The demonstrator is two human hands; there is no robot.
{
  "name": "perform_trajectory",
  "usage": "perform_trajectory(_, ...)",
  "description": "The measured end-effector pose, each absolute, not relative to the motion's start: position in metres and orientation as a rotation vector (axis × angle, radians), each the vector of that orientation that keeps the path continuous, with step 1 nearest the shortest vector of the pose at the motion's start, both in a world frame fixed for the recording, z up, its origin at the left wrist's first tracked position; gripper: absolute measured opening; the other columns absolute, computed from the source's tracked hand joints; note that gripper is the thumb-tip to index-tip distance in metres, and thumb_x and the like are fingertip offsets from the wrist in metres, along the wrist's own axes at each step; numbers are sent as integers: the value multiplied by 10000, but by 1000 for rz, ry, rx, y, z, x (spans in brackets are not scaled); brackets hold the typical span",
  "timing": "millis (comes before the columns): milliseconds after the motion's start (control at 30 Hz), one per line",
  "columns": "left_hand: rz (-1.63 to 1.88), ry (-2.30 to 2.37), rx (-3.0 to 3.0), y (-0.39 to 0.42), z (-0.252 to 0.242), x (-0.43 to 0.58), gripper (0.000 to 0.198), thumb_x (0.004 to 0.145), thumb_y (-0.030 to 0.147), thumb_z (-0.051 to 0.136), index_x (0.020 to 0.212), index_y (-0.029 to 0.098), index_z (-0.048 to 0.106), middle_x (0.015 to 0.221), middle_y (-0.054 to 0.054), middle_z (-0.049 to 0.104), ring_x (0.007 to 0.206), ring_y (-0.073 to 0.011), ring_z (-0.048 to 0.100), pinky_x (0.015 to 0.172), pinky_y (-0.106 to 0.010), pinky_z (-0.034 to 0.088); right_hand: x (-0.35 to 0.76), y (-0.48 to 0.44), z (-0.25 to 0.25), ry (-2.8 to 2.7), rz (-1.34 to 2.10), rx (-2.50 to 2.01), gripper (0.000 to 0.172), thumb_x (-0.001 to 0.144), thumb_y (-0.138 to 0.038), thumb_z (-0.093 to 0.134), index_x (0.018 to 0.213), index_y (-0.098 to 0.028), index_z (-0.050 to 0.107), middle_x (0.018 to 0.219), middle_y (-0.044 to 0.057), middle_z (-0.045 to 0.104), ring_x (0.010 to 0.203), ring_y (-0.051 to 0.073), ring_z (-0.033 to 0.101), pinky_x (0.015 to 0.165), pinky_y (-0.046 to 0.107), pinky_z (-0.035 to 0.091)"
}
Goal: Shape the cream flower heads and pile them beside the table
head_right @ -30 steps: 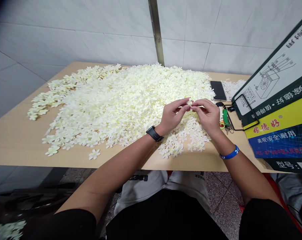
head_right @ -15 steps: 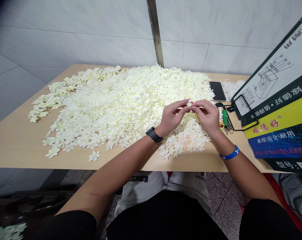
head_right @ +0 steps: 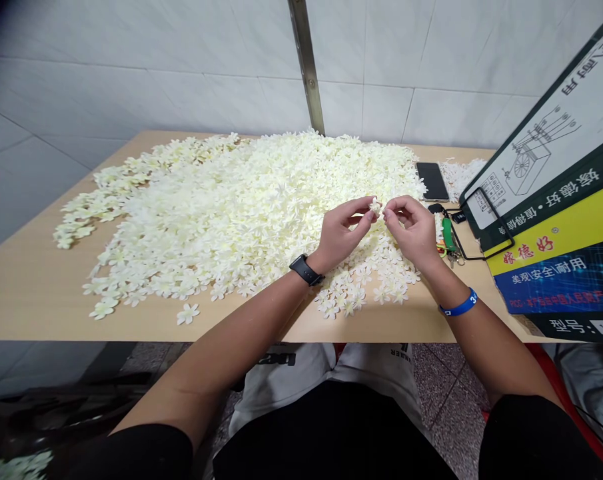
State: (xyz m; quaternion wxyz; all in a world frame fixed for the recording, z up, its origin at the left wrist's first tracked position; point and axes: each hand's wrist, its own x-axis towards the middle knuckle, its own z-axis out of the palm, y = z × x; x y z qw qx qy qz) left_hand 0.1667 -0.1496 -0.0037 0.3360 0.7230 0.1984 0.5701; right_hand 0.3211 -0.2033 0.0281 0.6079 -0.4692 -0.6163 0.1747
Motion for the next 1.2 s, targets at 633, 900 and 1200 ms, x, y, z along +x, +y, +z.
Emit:
perform_trajectory(633,1465,555,1843,-148,-4,166,363,982,452,615,1209,183,701,1172,-91,758,908,-136,770,810,-258,667,321,-203,26,-1392,327,-1119,97,820,-308,769,854,-239,710,880,17,698,853,172,675,740,324,593)
perform_trajectory(900,1445,546,1838,-148,-5,166,404,973,501,611,1214,191,705,1149,-90,764,861,-136,772,778,-259,657,322,-203,26,-1475,318,-1081,27,841,-265,753,860,-248,742,891,15,714,830,169,687,710,333,601)
perform_trajectory(1200,1410,527,1879,-148,-5,165,387,1006,468,567,1258,198,682,1151,-87,763,868,-128,768,779,-246,646,320,-205,31,-1454,345,-1078,34,829,-222,736,811,-241,758,830,4,727,686,147,677,662,335,606)
